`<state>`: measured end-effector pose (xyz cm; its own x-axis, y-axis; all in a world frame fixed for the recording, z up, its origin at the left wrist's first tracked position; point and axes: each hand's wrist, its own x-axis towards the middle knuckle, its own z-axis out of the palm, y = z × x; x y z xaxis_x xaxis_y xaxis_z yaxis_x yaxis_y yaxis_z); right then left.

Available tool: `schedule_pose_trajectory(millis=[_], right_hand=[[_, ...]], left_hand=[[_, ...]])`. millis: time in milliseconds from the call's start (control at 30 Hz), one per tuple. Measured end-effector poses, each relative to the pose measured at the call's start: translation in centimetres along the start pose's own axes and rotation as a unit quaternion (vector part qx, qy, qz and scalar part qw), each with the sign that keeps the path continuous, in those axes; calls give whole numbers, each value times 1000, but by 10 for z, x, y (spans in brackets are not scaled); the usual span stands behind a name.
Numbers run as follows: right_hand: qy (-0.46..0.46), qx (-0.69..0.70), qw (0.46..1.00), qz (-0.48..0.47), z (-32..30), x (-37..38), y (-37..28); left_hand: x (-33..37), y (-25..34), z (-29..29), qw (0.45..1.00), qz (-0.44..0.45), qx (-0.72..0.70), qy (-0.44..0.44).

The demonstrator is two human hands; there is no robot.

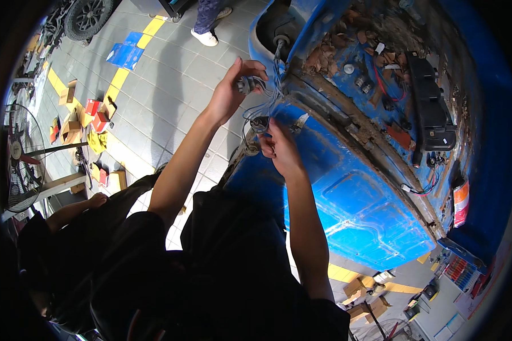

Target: The person removes a tail light assembly from a blue vehicle, detaches the bulb sockets, and replaces the bulbs with new ones. The person then reassembles the sockets and prepares to reinstall the tail light.

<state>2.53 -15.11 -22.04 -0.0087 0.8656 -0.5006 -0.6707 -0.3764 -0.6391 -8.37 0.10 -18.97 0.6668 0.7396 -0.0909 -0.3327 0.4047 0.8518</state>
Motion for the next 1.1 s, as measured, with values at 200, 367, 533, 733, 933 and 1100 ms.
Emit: schedule_pose_trajectory(millis=[200,367,533,733,933,1100], right_hand=[[161,-230,940,-194,14,-37,-25],[196,-342,877,-274,26,-49,-26],[245,-313,893,-209,36,-59,-31],[240,-246,934,-101,22,-47,-39],[269,-164,948,-54,32,-38,-41],[307,-306,891,-133,30,-26,-30]], left_hand=[[-75,-19,19,987,-89,135,-1],[-78,-38,41,991,-72,104,32],[-75,-33,59,994,-41,74,74],[-74,-31,62,998,-20,45,48],[-72,-51,75,985,58,69,150],[-72,-70,71,970,61,101,211]])
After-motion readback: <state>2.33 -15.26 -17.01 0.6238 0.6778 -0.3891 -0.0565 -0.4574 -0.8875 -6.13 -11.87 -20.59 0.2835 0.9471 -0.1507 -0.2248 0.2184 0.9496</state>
